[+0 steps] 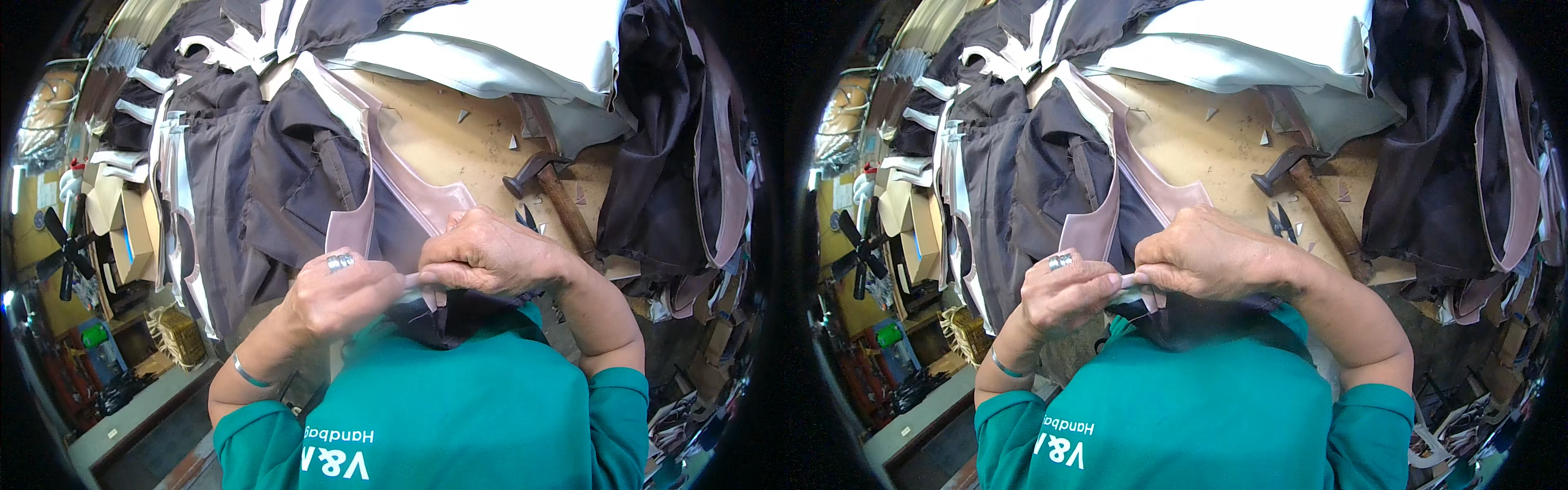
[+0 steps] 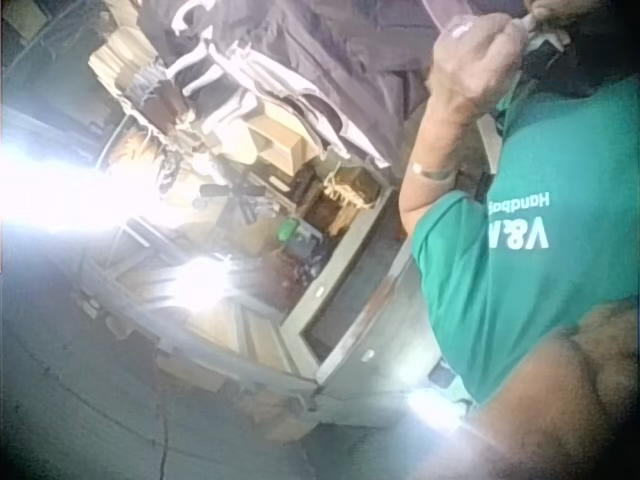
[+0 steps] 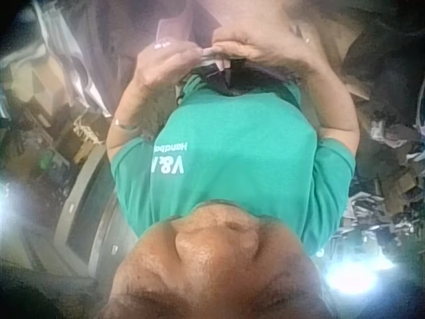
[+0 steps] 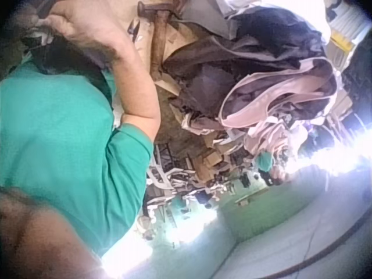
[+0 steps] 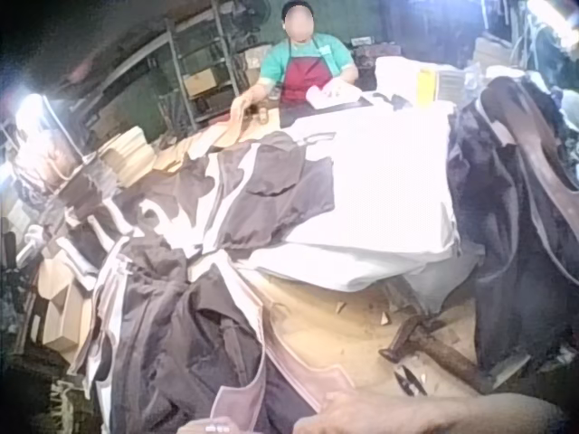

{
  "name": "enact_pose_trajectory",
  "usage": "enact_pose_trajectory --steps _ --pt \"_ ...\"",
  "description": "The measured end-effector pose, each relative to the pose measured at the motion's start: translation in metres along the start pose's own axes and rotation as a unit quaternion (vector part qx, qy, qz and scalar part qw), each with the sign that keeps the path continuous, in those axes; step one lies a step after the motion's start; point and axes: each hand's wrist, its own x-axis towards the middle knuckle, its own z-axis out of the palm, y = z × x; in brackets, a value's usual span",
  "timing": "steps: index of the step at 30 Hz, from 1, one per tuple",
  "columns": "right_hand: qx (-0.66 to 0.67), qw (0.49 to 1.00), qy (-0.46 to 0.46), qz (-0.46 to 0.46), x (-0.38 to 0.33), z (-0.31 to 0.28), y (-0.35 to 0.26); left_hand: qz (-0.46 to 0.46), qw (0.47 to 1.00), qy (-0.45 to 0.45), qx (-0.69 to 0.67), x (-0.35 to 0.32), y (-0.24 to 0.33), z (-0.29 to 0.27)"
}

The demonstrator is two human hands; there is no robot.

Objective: The person assembles a handbag by hand, attaching a zipper to a fabric piece and using a hammer to secure it. They then use scissors to trim excess material and place the finished bag into a container.

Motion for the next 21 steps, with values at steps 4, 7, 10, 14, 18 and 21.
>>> enact_pose_trajectory --steps 4,7,10,14,18,21 --pt "0.018 1.000 -0.005 0.008 0.001 -0.001 -0.001 0.065 0.996 -0.015 0.061 0.000 -0.001 -0.002" --pt "-0.027 1.000 -0.003 0.014 0.001 -0.001 0.003 0.053 0.997 -0.010 0.054 -0.003 -0.002 -0.001" --pt "-0.002 1.000 -0.007 0.026 0.001 -0.003 0.002 0.000 0.999 0.031 0.031 -0.010 -0.004 0.007" --pt "0.004 0.999 -0.019 0.041 0.000 -0.006 0.001 0.024 0.997 0.023 0.065 -0.012 -0.005 0.006" --pt "0.009 0.999 -0.023 0.048 -0.001 -0.007 0.000 0.076 0.987 -0.054 0.128 -0.010 -0.001 -0.002" --pt "0.008 0.998 -0.035 0.059 -0.001 -0.007 -0.001 0.120 0.980 -0.049 0.150 -0.014 -0.003 0.000"
